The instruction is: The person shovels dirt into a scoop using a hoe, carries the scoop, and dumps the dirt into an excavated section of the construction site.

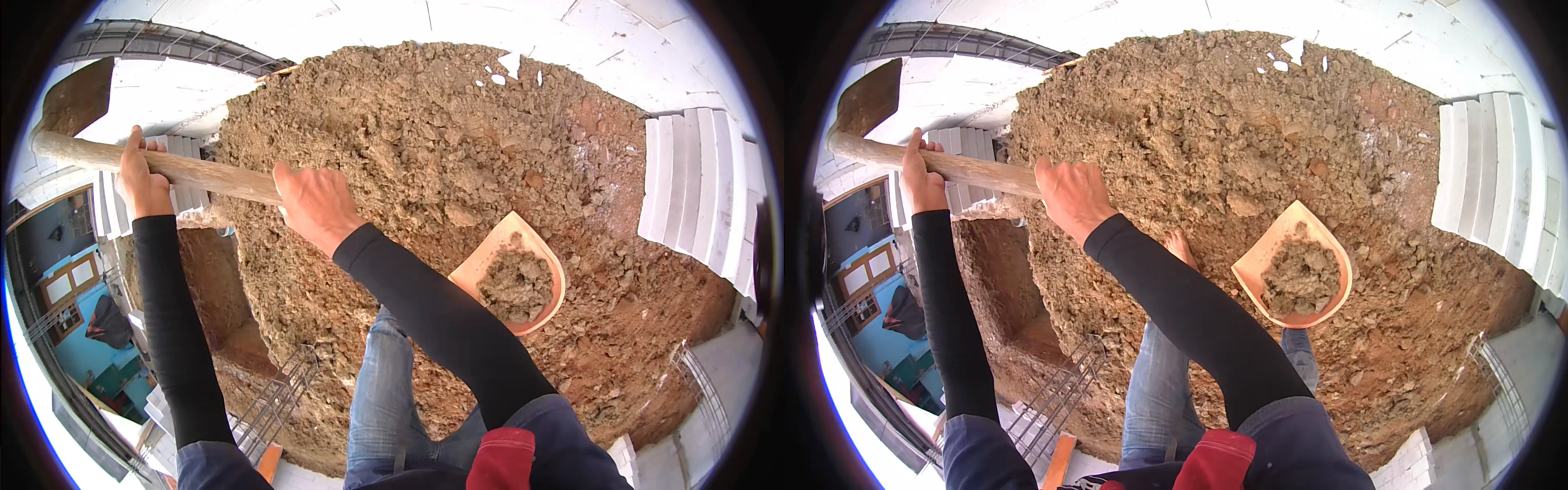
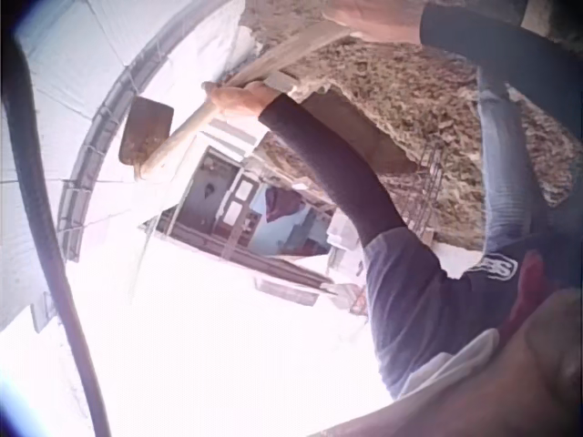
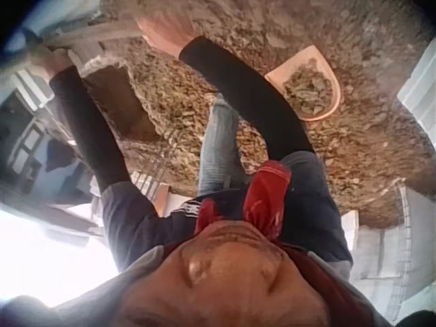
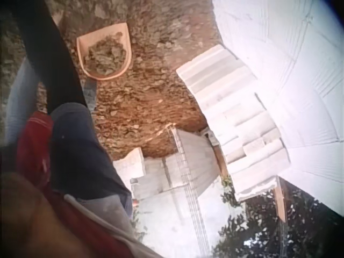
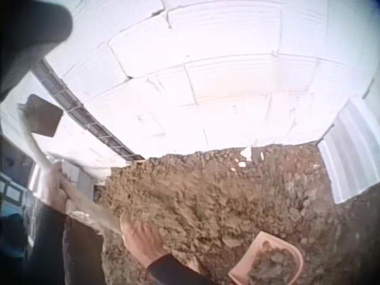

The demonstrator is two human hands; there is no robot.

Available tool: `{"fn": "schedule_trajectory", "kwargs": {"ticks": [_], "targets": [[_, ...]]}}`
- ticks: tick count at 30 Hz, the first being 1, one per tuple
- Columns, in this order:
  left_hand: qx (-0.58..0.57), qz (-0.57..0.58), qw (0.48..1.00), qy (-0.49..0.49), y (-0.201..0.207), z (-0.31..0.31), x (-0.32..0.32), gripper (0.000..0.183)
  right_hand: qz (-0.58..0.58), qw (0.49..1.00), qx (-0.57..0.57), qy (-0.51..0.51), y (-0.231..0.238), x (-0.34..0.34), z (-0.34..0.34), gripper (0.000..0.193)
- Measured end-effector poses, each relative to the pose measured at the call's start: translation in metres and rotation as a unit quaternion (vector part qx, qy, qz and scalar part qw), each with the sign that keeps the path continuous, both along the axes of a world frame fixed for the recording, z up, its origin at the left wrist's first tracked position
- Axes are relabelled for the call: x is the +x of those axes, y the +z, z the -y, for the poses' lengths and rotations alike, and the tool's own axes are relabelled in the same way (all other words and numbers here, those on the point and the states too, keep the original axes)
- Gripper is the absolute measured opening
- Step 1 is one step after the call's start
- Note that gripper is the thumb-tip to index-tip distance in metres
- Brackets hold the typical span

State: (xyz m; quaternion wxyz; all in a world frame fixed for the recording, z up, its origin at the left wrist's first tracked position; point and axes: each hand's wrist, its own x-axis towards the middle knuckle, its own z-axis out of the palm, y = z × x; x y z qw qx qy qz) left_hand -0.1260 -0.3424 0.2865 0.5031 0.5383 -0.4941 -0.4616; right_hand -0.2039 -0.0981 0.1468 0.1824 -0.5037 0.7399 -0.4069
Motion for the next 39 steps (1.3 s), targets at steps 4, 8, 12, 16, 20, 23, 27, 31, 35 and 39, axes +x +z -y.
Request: {"fn": "schedule_trajectory", "kwargs": {"ticks": [4, 8, 12, 16, 20, 23, 27, 31, 35, 39], "targets": [[0.137, 0.041, 0.988, -0.059, -0.224, -0.089, -0.033, 0.031, 0.1, 0.969, 0.227, -0.018, -0.086, -0.009, -0.11, 0.024], [0.268, 0.534, 0.75, -0.283, -0.448, -0.272, 0.009, 0.033, 0.133, 0.892, 0.428, -0.059, -0.101, 0.018, -0.281, 0.035], [0.398, 0.398, 0.765, -0.311, -0.46, -0.408, -0.018, 0.021, 0.148, 0.873, 0.456, -0.094, -0.045, 0.0, -0.398, 0.041], [0.531, 0.198, 0.804, -0.181, -0.35, -0.542, -0.055, 0.013, 0.157, 0.853, 0.49, -0.092, -0.006, 0.001, -0.518, 0.042], [0.548, 0.097, 0.821, -0.127, -0.255, -0.699, -0.021, 0.027, 0.127, 0.826, 0.539, -0.105, 0.05, 0.035, -0.67, 0.044], [0.691, 0.084, 0.703, -0.145, -0.257, -0.78, 0.032, 0.033, 0.092, 0.825, 0.547, -0.105, 0.061, 0.065, -0.749, 0.045], [0.685, 0.029, 0.701, -0.196, -0.229, -0.76, 0.038, 0.016, 0.06, 0.868, 0.478, -0.117, 0.054, 0.097, -0.766, 0.046], [0.61, -0.009, 0.784, -0.111, -0.208, -0.556, 0.076, 0.016, 0.048, 0.955, 0.28, -0.079, -0.031, 0.104, -0.608, 0.042], [0.42, -0.029, 0.905, -0.068, -0.119, -0.35, 0.101, 0.014, 0.009, 0.998, 0.059, -0.034, -0.072, 0.101, -0.376, 0.04], [0.098, -0.058, 0.992, -0.058, 0.038, -0.187, 0.132, 0.015, 0.027, 0.992, -0.119, 0.012, -0.035, 0.113, -0.113, 0.038]]}}
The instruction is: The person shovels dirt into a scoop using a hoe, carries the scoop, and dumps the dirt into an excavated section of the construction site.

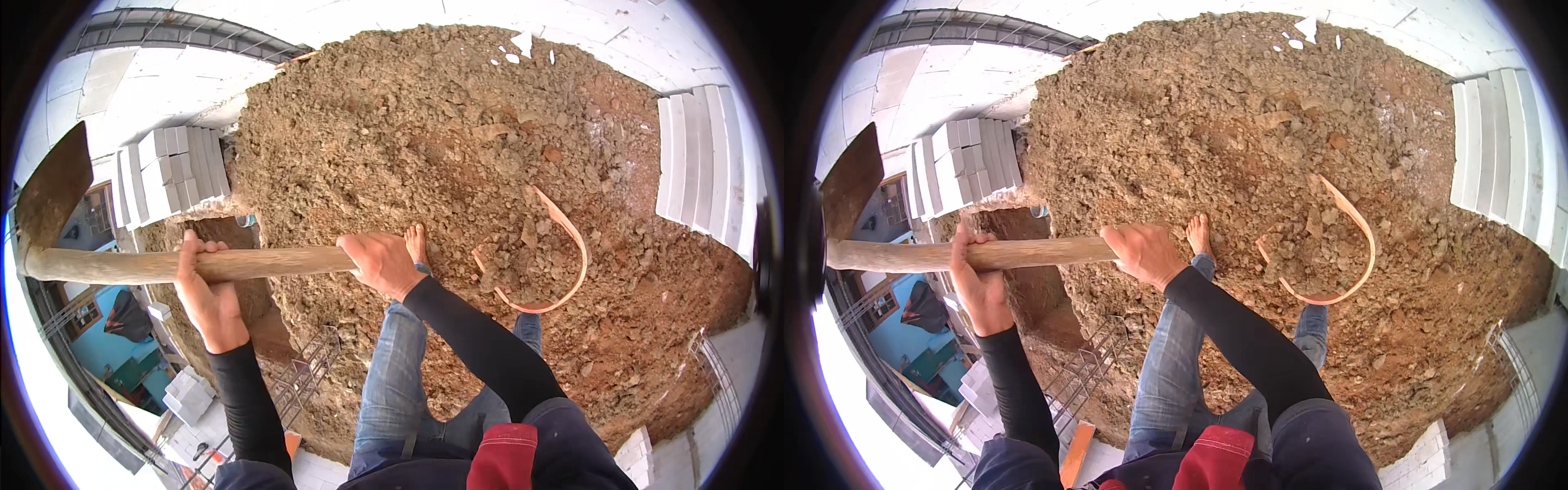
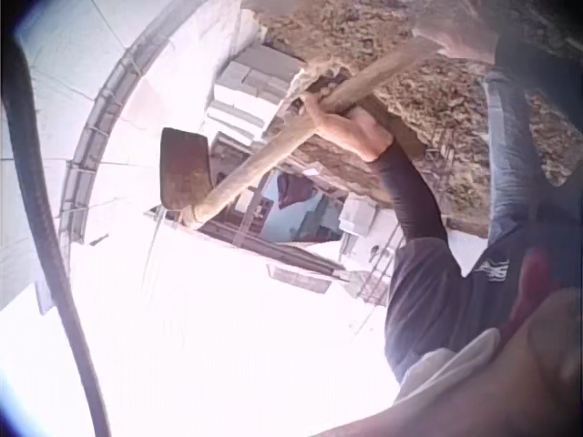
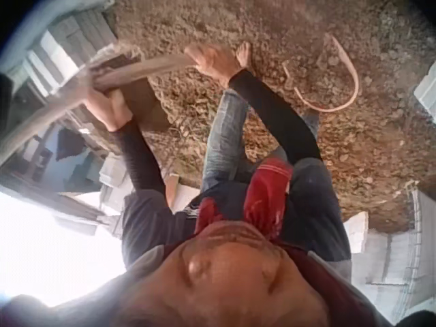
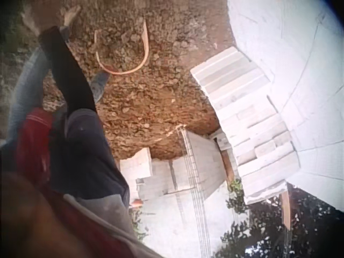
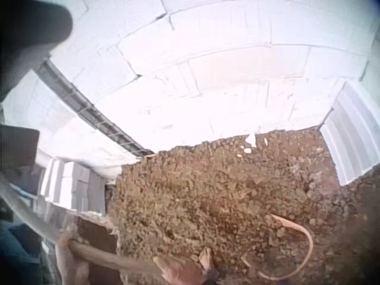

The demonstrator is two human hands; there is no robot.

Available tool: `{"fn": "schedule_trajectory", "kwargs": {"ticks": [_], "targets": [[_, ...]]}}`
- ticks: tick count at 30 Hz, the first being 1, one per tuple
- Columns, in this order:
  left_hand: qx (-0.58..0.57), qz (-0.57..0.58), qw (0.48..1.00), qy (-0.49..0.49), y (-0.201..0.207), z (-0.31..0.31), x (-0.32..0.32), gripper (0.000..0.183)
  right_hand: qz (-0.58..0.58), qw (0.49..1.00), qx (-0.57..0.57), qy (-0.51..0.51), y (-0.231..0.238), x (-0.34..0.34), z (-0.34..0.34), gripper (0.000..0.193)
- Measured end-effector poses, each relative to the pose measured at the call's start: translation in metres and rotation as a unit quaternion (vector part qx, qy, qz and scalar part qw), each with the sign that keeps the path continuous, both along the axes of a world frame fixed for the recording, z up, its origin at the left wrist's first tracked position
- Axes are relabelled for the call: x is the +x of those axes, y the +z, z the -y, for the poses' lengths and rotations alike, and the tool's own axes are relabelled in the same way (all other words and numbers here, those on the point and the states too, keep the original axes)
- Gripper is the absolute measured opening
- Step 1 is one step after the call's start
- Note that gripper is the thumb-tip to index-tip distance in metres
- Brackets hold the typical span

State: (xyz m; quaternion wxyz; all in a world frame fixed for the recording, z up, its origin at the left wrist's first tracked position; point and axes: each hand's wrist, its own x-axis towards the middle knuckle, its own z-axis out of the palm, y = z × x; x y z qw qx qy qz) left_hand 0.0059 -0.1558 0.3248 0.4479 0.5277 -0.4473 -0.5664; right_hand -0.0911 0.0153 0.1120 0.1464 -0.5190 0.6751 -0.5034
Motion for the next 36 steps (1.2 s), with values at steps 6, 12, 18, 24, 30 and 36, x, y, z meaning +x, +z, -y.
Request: {"fn": "schedule_trajectory", "kwargs": {"ticks": [6, 12, 18, 24, 30, 36], "targets": [[-0.261, 0.062, 0.962, 0.044, 0.099, 0.196, 0.038, 0.019, -0.044, 0.991, -0.126, 0.016, 0.077, 0.009, 0.265, 0.021], [-0.157, 0.144, 0.974, 0.072, -0.174, 0.212, -0.048, 0.029, 0.014, 0.98, 0.194, 0.045, -0.093, -0.018, 0.192, 0.032], [0.253, 0.335, 0.901, -0.107, -0.43, 0.134, -0.048, 0.028, 0.137, 0.868, 0.474, -0.058, -0.124, 0.029, 0.019, 0.049], [0.302, 0.299, 0.901, -0.083, -0.405, 0.083, -0.042, 0.006, 0.212, 0.831, 0.514, -0.008, -0.068, 0.019, -0.021, 0.039], [0.341, 0.241, 0.903, -0.099, -0.381, -0.038, -0.049, 0.01, 0.148, 0.848, 0.509, -0.011, -0.042, -0.001, -0.137, 0.034], [0.416, 0.162, 0.894, -0.035, -0.375, -0.251, -0.044, 0.004, 0.099, 0.805, 0.585, 0.019, -0.007, -0.025, -0.322, 0.036]]}}
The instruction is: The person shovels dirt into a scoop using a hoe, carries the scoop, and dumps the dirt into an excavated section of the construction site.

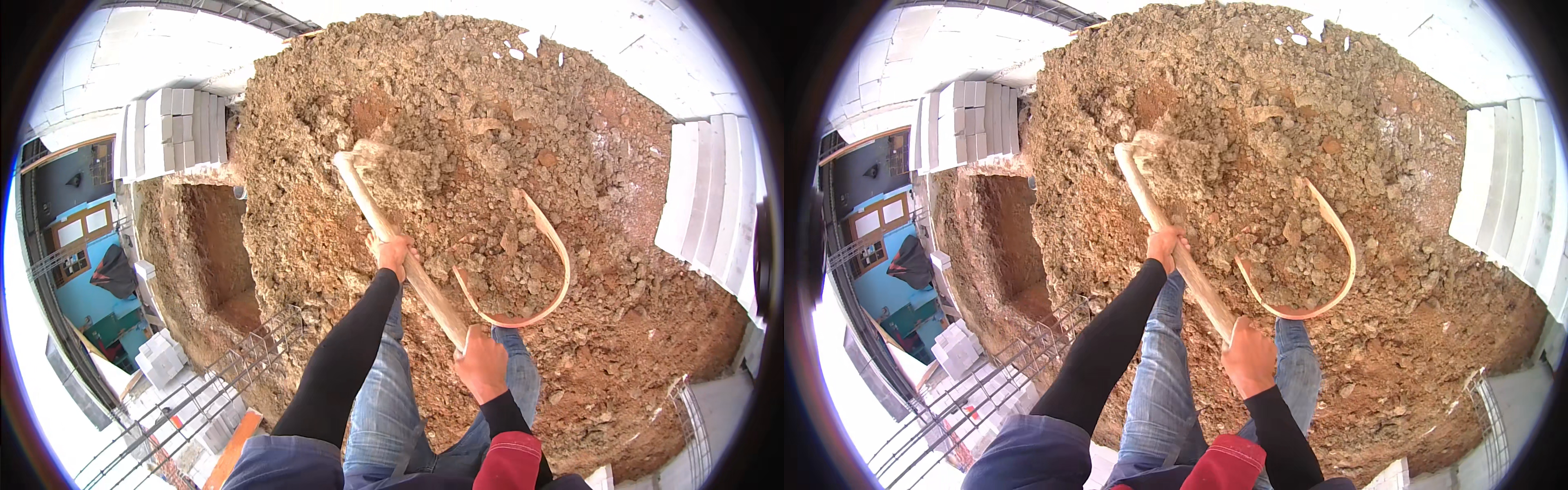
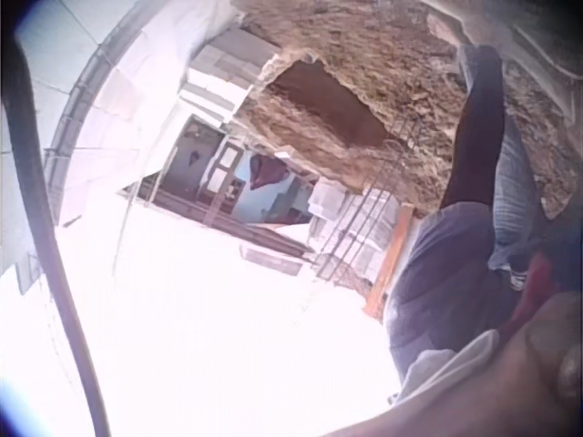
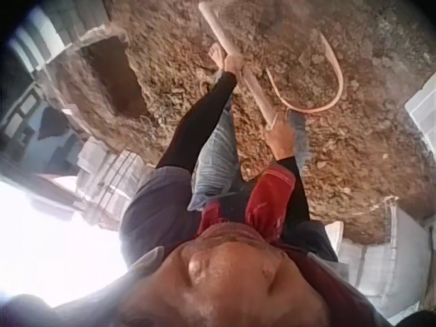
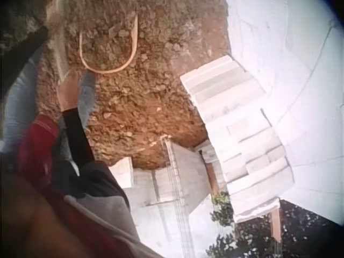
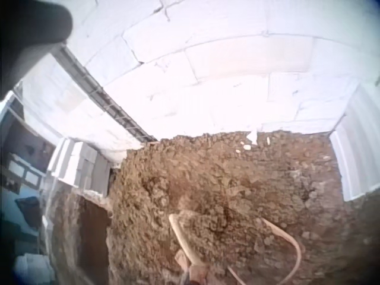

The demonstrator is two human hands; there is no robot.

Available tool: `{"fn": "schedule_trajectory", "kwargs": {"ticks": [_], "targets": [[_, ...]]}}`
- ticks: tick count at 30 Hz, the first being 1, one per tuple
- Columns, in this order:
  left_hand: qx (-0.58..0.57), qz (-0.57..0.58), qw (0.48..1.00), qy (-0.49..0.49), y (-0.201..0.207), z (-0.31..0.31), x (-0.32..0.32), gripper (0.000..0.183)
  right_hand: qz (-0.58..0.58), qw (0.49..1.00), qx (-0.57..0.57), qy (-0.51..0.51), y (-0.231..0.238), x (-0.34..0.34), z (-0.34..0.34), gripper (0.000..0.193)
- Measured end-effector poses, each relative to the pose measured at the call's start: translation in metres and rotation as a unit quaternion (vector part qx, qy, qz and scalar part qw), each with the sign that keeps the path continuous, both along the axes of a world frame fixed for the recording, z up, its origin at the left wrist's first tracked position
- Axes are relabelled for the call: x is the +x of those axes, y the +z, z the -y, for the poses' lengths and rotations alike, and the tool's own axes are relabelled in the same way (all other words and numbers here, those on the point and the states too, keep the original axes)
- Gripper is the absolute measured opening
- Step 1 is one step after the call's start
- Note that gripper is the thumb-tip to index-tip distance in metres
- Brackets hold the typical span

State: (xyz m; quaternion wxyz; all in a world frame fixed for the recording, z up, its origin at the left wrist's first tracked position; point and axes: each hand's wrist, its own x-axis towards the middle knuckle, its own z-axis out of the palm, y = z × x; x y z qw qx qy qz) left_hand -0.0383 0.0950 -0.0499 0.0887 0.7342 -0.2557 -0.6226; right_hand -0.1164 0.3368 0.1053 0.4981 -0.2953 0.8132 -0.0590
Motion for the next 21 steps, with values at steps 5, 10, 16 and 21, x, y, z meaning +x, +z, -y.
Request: {"fn": "schedule_trajectory", "kwargs": {"ticks": [5, 10, 16, 21], "targets": [[0.099, -0.019, 0.995, -0.002, 0.039, -0.241, -0.034, 0.019, -0.028, 0.996, 0.071, -0.038, 0.06, -0.017, -0.211, 0.038], [0.235, -0.057, 0.97, 0.013, 0.095, -0.334, -0.017, 0.022, -0.078, 0.993, 0.082, -0.033, 0.083, -0.008, -0.336, 0.045], [0.121, -0.068, 0.99, 0.038, 0.106, -0.162, 0.007, 0.019, -0.118, 0.983, -0.137, -0.031, -0.007, 0.026, -0.191, 0.045], [-0.188, -0.049, 0.98, 0.03, 0.16, 0.108, 0.014, 0.021, -0.08, 0.937, -0.333, -0.073, -0.085, 0.055, 0.085, 0.048]]}}
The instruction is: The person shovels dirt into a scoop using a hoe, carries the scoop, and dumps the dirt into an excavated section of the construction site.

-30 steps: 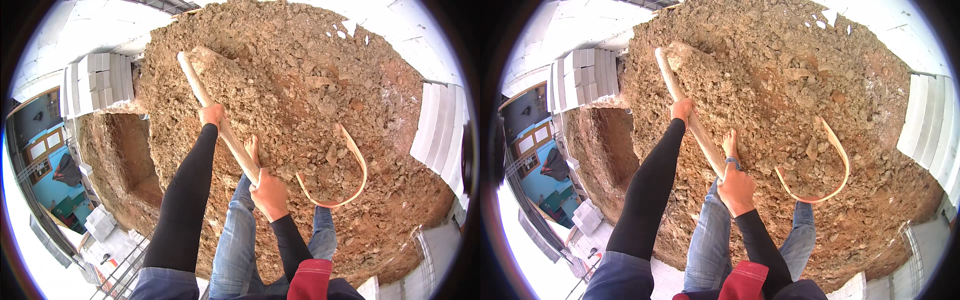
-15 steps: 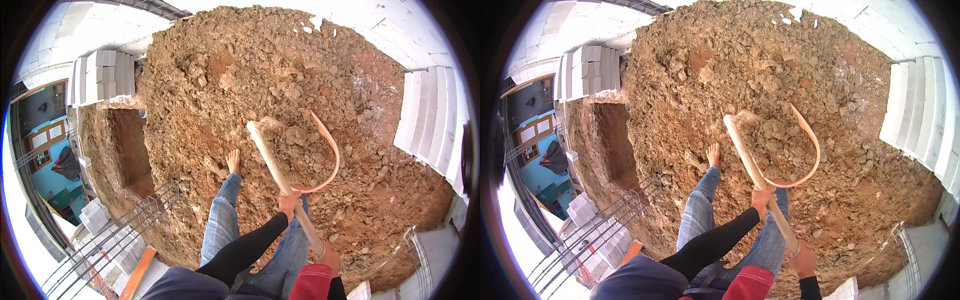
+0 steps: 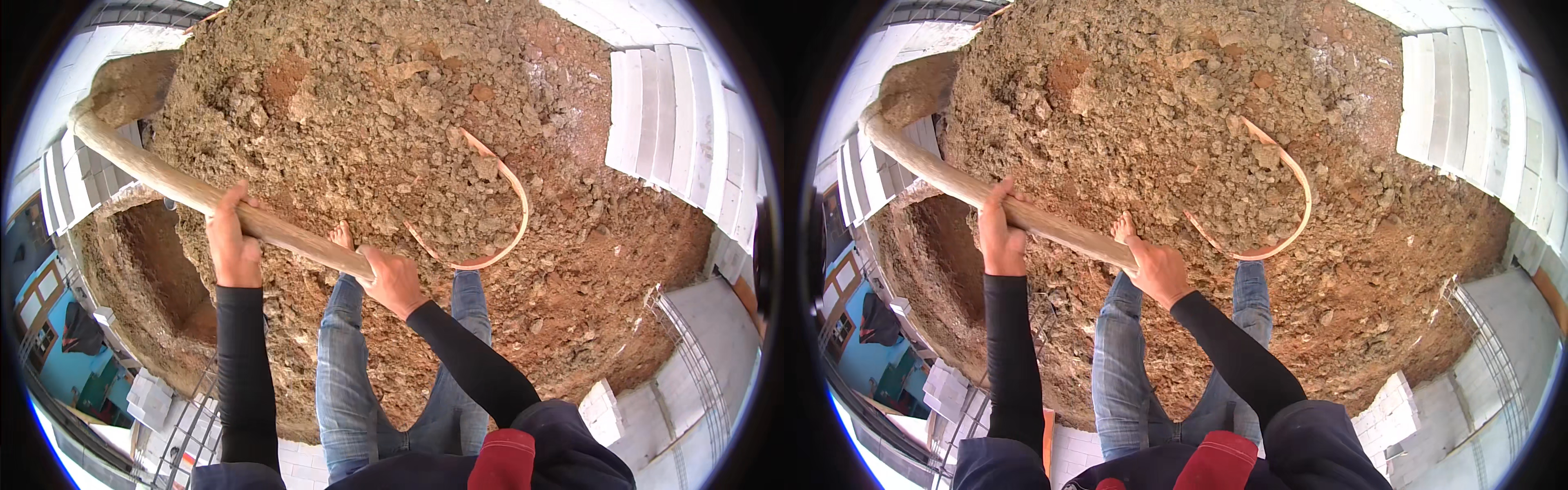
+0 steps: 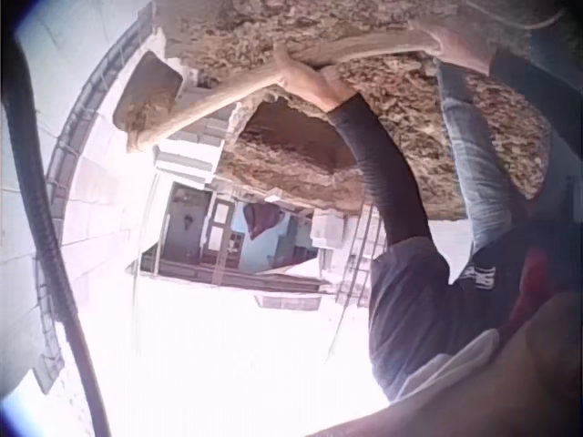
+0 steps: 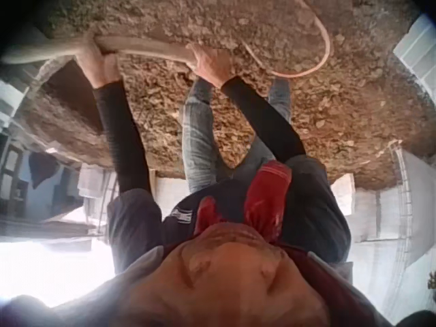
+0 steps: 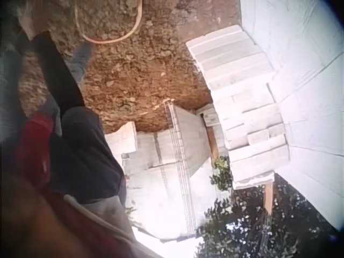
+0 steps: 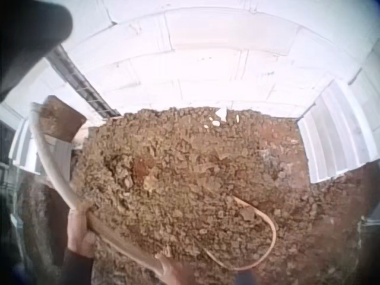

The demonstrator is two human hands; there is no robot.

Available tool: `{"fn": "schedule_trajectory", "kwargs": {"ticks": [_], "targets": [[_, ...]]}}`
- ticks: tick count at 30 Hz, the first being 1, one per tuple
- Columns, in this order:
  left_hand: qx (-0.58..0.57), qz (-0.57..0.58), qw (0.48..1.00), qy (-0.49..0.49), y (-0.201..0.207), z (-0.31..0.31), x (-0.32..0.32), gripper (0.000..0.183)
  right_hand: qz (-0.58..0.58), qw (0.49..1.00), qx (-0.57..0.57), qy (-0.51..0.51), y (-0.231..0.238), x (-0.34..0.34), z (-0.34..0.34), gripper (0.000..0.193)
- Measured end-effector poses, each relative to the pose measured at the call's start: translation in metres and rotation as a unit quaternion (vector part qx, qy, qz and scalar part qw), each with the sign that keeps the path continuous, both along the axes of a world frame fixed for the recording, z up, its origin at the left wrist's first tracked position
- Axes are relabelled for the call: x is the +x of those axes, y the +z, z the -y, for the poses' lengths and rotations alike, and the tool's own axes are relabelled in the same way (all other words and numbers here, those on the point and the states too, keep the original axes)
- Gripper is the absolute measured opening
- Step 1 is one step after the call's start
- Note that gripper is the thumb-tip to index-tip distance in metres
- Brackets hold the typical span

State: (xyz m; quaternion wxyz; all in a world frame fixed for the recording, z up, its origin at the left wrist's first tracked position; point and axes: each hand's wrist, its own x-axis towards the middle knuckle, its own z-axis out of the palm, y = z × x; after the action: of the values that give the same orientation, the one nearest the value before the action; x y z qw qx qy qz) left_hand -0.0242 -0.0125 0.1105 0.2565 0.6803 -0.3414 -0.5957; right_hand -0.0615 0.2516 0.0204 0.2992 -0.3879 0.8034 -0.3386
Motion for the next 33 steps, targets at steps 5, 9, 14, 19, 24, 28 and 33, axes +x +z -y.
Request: {"fn": "schedule_trajectory", "kwargs": {"ticks": [5, 9, 14, 19, 24, 28, 33], "targets": [[-0.282, 0.021, 0.959, -0.018, 0.028, 0.201, -0.048, 0.022, 0.059, 0.996, -0.054, 0.037, -0.005, -0.029, 0.217, 0.033], [-0.238, 0.086, 0.961, -0.108, -0.084, 0.204, -0.083, 0.026, 0.044, 0.999, -0.006, -0.002, -0.055, -0.065, 0.201, 0.029], [-0.119, 0.424, 0.857, -0.267, -0.286, 0.132, -0.061, 0.011, 0.225, 0.952, 0.199, -0.053, -0.052, -0.012, 0.076, 0.041], [0.168, 0.083, 0.962, -0.197, -0.246, 0.02, -0.073, 0.006, 0.133, 0.959, 0.251, -0.005, 0.01, -0.07, -0.004, 0.032], [0.223, 0.048, 0.956, -0.184, -0.196, -0.109, -0.045, 0.007, 0.083, 0.962, 0.26, 0.005, 0.056, -0.061, -0.109, 0.028], [0.273, 0.036, 0.957, -0.086, -0.175, -0.263, -0.064, 0.007, 0.093, 0.939, 0.331, 0.004, 0.09, -0.088, -0.246, 0.037], [0.442, -0.087, 0.893, 0.011, -0.097, -0.434, -0.053, 0.021, -0.026, 0.915, 0.403, 0.006, 0.151, -0.095, -0.409, 0.039]]}}
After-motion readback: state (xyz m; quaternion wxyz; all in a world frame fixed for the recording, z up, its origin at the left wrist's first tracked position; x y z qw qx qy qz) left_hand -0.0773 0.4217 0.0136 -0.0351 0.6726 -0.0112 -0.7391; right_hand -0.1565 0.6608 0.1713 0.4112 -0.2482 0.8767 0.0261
